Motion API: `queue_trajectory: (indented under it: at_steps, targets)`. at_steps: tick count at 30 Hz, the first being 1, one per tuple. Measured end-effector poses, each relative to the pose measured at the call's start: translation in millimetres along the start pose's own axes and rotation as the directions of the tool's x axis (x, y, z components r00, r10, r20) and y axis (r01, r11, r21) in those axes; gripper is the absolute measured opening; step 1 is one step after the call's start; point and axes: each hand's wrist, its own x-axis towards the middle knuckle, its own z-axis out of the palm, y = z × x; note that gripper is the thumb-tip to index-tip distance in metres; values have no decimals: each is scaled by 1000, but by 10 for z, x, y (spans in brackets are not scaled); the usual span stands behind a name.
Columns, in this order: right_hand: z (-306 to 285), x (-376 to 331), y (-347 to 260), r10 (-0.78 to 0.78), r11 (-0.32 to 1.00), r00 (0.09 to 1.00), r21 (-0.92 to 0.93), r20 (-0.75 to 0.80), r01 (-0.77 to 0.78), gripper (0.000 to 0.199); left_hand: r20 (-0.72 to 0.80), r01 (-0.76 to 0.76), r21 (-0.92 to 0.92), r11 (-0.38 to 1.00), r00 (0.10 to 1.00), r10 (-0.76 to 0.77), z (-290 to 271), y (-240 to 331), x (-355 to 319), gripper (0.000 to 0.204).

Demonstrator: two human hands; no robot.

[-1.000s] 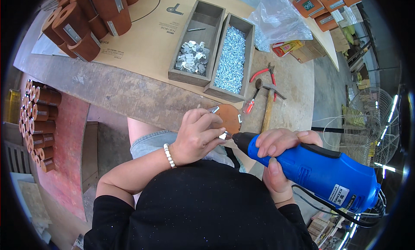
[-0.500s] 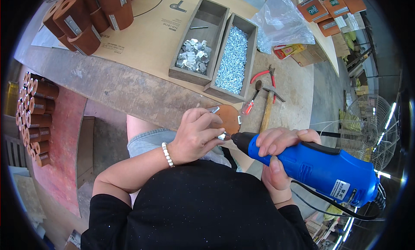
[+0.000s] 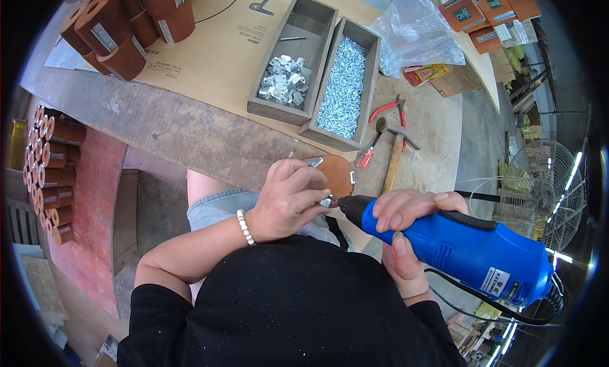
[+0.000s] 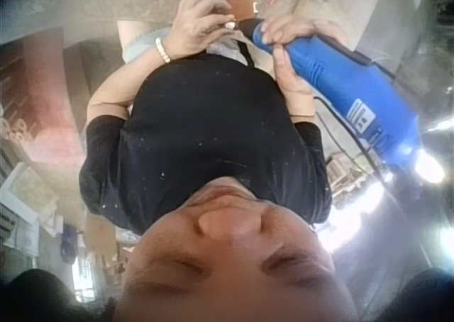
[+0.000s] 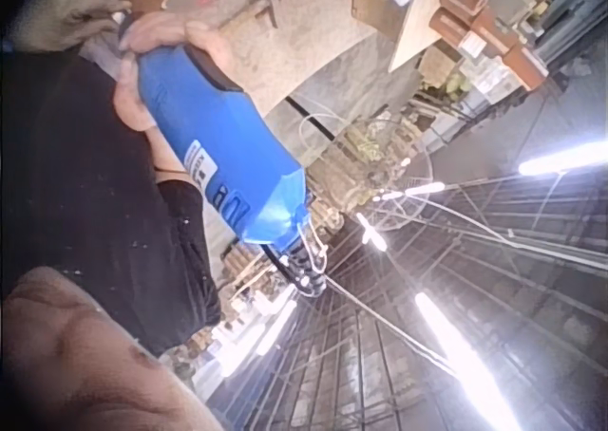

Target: Assembling metal brackets onto cylindrical objects using a power drill, hammer, and screwdriver.

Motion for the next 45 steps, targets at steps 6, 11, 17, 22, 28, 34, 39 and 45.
queue_trajectory:
  at_steps: [6,11,17,22,28,34,39,45]
  targets:
    - [-5,7,8,12,1000,999,14,40,-13,55,5,12,-13,1000,1000,-12,4,-14,0,36]
    - [-2,2,-15,0,1000,1000,28,20,0,59,15,16,-19,1000,1000,-16,-9,-7,9,37]
    - [-56,-35,-74,-6,997,940,66,-340,30,68,29,40,-70,997,999,-38,-9,-12,14,34]
    - [-225,-66,-86,-120,984,900,69,-420,164,68,87,-3,-33,999,996,6,-77,2,45,39]
    - [-291,-150,-101,-147,975,873,79,-465,206,68,-4,252,96,963,967,-253,-7,149,90,93]
    - [-344,-212,-161,-153,968,862,104,-483,230,67,322,270,101,958,902,-288,-107,21,328,100]
    - [-379,-245,-207,-99,944,855,224,-509,243,68,550,405,-80,911,780,-299,-365,46,598,95]
    - [-346,-274,-201,-71,933,856,270,-512,239,69,236,-288,36,957,933,272,-116,385,633,18]
